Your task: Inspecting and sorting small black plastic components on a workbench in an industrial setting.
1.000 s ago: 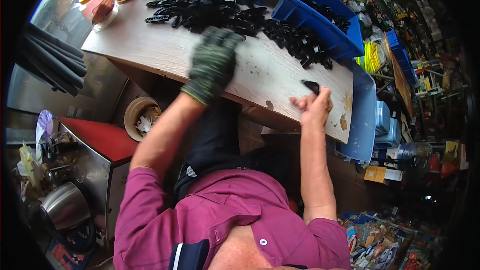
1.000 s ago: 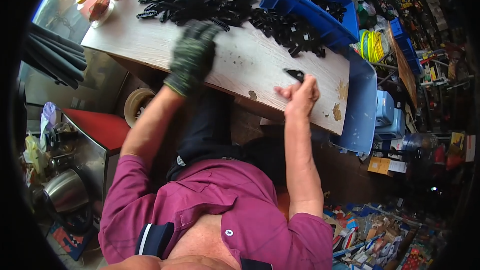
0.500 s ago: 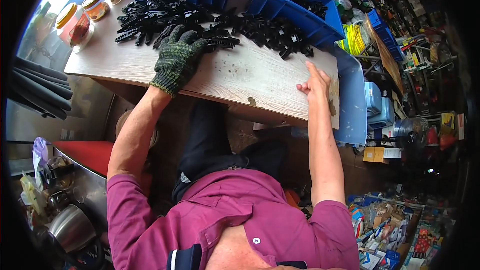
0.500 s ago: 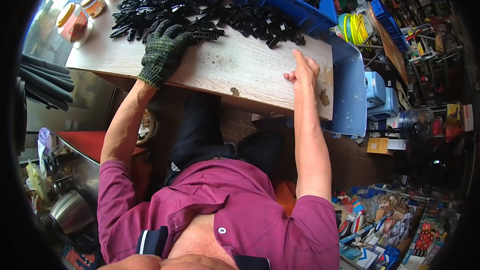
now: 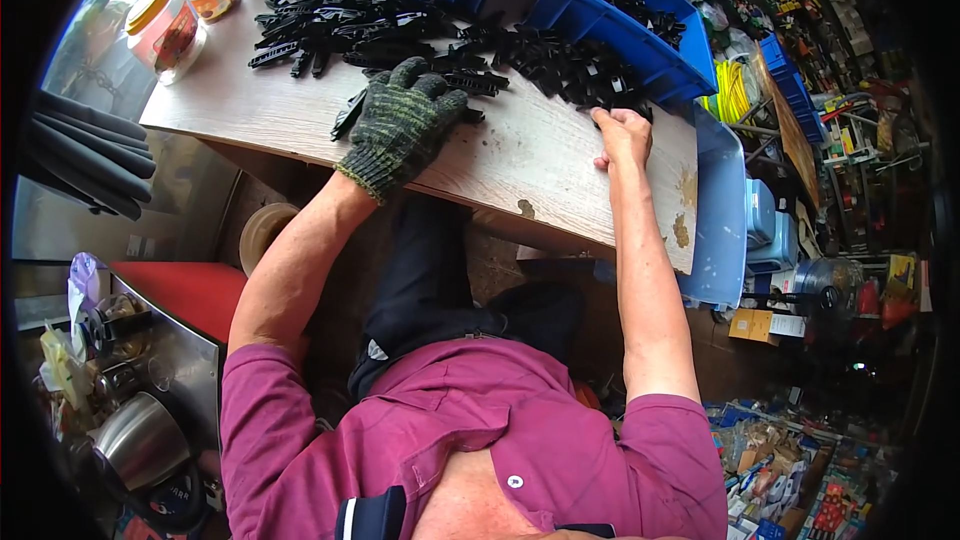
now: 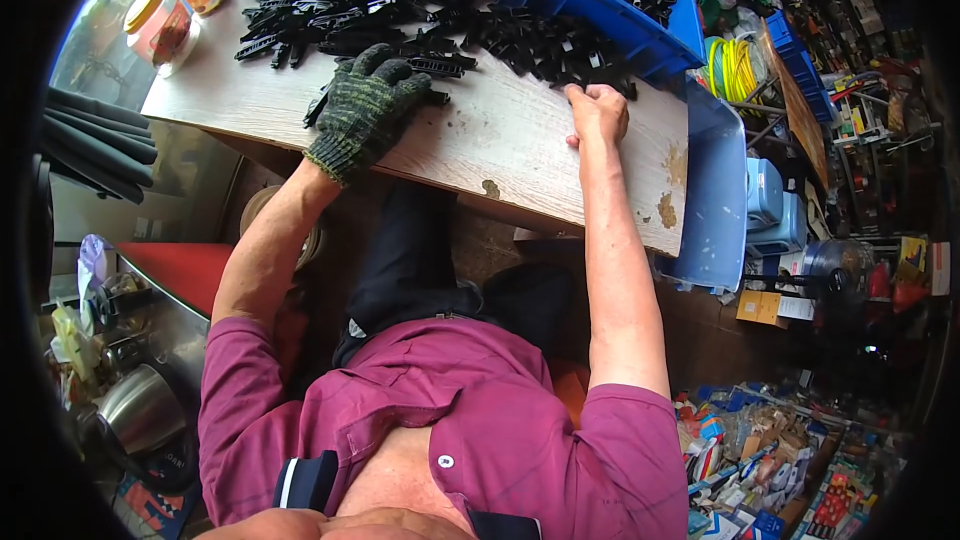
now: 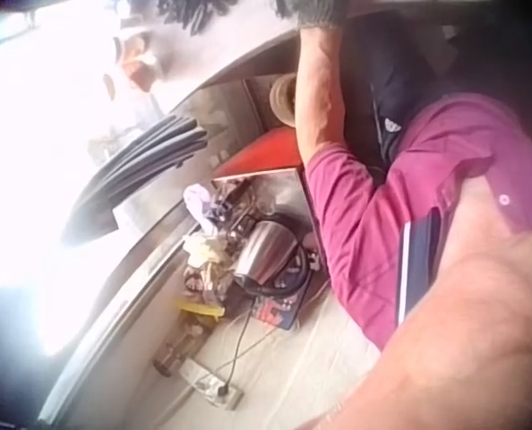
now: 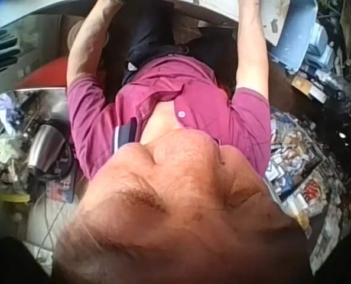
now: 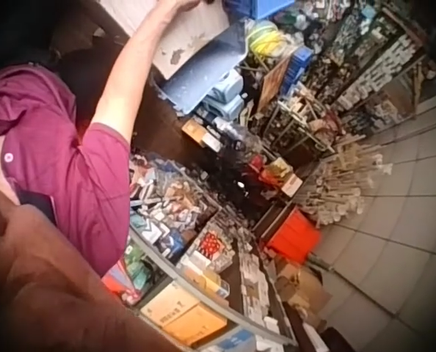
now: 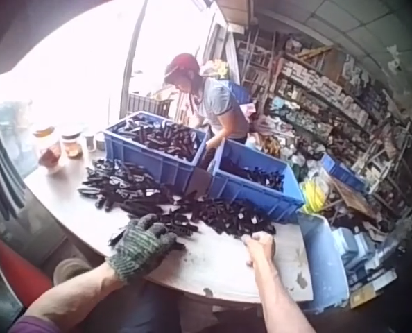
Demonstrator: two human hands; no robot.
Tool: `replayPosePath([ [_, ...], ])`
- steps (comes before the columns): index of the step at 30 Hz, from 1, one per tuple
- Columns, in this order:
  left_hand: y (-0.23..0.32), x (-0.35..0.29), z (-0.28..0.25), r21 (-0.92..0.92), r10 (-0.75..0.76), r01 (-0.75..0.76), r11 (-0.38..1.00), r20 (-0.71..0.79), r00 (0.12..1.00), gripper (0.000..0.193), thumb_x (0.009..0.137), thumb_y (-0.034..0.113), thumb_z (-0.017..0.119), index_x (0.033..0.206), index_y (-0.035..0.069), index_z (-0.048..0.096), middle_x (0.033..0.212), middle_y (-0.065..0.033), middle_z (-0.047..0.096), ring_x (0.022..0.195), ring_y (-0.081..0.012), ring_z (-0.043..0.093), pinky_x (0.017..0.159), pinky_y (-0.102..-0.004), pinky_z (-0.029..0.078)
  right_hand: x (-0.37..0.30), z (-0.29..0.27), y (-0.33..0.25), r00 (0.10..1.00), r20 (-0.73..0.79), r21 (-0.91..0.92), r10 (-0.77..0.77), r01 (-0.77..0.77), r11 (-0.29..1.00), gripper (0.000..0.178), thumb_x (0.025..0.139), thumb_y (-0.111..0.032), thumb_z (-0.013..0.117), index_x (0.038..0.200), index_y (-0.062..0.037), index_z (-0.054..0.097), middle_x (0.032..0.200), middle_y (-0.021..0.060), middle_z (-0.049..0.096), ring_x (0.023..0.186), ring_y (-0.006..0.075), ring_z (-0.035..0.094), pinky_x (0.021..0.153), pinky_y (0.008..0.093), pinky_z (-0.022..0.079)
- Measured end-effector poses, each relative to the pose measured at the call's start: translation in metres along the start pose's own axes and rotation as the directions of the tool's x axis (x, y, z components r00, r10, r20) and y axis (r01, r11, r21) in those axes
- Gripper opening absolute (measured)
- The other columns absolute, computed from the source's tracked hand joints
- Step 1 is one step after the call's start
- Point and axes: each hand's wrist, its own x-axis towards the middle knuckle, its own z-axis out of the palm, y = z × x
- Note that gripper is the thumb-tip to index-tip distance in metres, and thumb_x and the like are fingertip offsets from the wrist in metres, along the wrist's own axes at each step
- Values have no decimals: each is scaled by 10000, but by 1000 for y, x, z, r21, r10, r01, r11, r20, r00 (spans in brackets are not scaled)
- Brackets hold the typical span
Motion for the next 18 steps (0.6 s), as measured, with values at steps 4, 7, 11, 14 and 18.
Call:
replayPosePath([
  [4, 16, 5, 0, -83, -63, 42, 996, -274, 960, 392, 832, 223, 675, 1214, 164, 612, 1156, -79, 633, 1170, -365, 531, 927, -522, 435, -5, -8, 12, 998, 60, 291, 35, -50, 956, 371, 814, -225, 765, 1069, 23, 660, 612, 38, 535, 382, 117, 429, 376, 310, 483],
  [7, 43, -3, 6, -309, -161, 56, 949, -324, 932, 433, 832, 162, 658, 1258, 125, 592, 1122, -109, 636, 1080, -347, 574, 916, -479, 462, -22, -18, 11, 982, 181, 367, 57, -121, 923, 382, 867, -242, 715, 1114, 32, 617, 519, 5, 460, 382, 112, 438, 407, 325, 512],
  [11, 82, 2, 12, -496, -191, 62, 866, -215, 958, 474, 807, 114, 638, 1277, 96, 573, 1077, -173, 623, 971, -351, 596, 826, -465, 498, -66, -14, 13, 872, 468, 479, -145, -113, 870, 421, 903, -260, 696, 1155, 56, 577, 500, -16, 435, 373, 105, 431, 408, 327, 503],
  [14, 92, 8, 6, -543, -110, 100, 834, 15, 994, 455, 840, 146, 658, 1286, 106, 579, 1029, -167, 646, 931, -371, 625, 869, -490, 495, -96, -10, 7, 743, 610, 491, -274, -85, 867, 427, 906, -257, 682, 1135, 93, 598, 611, 18, 565, 401, 78, 459, 398, 267, 498],
  [18, 87, 5, 12, -551, -41, 60, 832, 48, 998, 482, 816, 143, 674, 1285, 98, 570, 978, -152, 649, 903, -357, 633, 818, -470, 507, -99, -5, 12, 753, 579, 522, -311, -49, 852, 441, 906, -286, 717, 1136, 81, 632, 645, 18, 608, 410, 62, 457, 394, 203, 387],
])
